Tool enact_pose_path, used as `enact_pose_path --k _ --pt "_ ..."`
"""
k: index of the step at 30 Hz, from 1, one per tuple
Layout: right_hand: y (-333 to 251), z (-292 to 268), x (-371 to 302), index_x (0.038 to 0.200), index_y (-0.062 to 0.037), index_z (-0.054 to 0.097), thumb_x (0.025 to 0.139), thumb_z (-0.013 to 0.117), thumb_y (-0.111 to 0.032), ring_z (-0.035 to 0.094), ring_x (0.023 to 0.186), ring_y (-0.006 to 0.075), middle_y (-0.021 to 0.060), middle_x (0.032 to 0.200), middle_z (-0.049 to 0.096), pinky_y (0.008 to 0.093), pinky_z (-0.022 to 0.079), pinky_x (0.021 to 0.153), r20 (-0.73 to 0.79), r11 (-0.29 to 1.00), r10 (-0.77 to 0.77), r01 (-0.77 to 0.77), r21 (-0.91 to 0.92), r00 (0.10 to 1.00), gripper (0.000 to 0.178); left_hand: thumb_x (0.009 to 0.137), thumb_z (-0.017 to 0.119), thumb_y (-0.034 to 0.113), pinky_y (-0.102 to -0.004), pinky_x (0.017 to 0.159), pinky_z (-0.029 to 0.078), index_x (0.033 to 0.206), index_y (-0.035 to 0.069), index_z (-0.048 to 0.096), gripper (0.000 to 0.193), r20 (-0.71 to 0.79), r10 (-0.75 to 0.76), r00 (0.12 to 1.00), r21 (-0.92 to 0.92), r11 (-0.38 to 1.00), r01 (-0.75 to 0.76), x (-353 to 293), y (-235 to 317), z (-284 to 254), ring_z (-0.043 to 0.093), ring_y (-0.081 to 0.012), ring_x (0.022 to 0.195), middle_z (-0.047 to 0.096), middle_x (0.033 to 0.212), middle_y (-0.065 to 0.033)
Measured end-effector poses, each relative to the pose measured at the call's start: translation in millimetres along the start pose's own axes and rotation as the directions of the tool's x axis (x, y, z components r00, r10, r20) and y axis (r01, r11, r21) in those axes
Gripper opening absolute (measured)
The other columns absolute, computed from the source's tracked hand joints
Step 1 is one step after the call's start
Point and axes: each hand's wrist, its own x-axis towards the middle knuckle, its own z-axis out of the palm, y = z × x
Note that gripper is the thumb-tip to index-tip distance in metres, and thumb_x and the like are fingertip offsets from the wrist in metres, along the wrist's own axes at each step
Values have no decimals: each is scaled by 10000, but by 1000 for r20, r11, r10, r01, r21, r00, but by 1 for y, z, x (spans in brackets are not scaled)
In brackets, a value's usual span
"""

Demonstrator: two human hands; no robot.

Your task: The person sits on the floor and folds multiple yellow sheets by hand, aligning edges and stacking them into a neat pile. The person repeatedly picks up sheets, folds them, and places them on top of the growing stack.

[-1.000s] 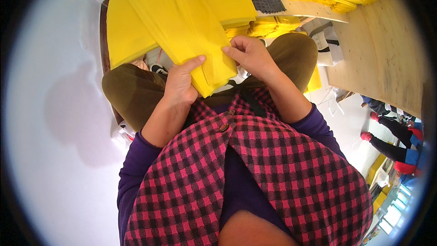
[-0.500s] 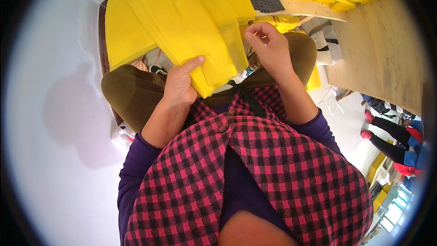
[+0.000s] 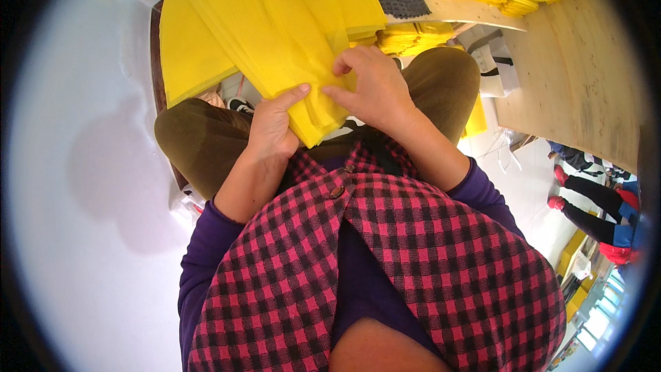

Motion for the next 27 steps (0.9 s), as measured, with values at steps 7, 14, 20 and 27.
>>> enact_pose_path --k 7,14,20,27 --pt "20 1 -5 867 -13 571 748 694 -176 554 779 206 82 823 595 317 452 711 -14 960 143 -135 246 990 235 814 611 -44 -421 879 508 1183 -23 513 382 -15 21 1000 18 1000 -20 0 0 0 603 -284 1009 601 1124 -138" --pt "41 -24 -3 1018 -28 619 780 677 -164 574 783 142 46 914 628 268 471 739 -127 928 333 -302 218 934 280 816 608 -42 -420 884 505 1184 -16 514 380 -27 36 999 27 999 -36 -1 0 1 594 -283 1025 598 1126 -133" --pt "11 -34 0 986 -5 615 818 636 -92 593 779 134 70 884 625 261 476 724 -105 874 227 -155 461 968 191 818 605 -35 -435 889 502 1218 -16 476 420 3 2 1000 18 1000 -2 -2 1 2 581 -299 1045 575 1154 -145" --pt "6 -21 36 1009 22 621 852 558 -163 628 857 340 205 931 639 371 493 758 12 959 53 -54 279 999 251 820 605 -26 -444 893 497 1229 -8 462 434 24 18 1000 19 1000 -19 -6 2 3 571 -307 1057 563 1164 -147"
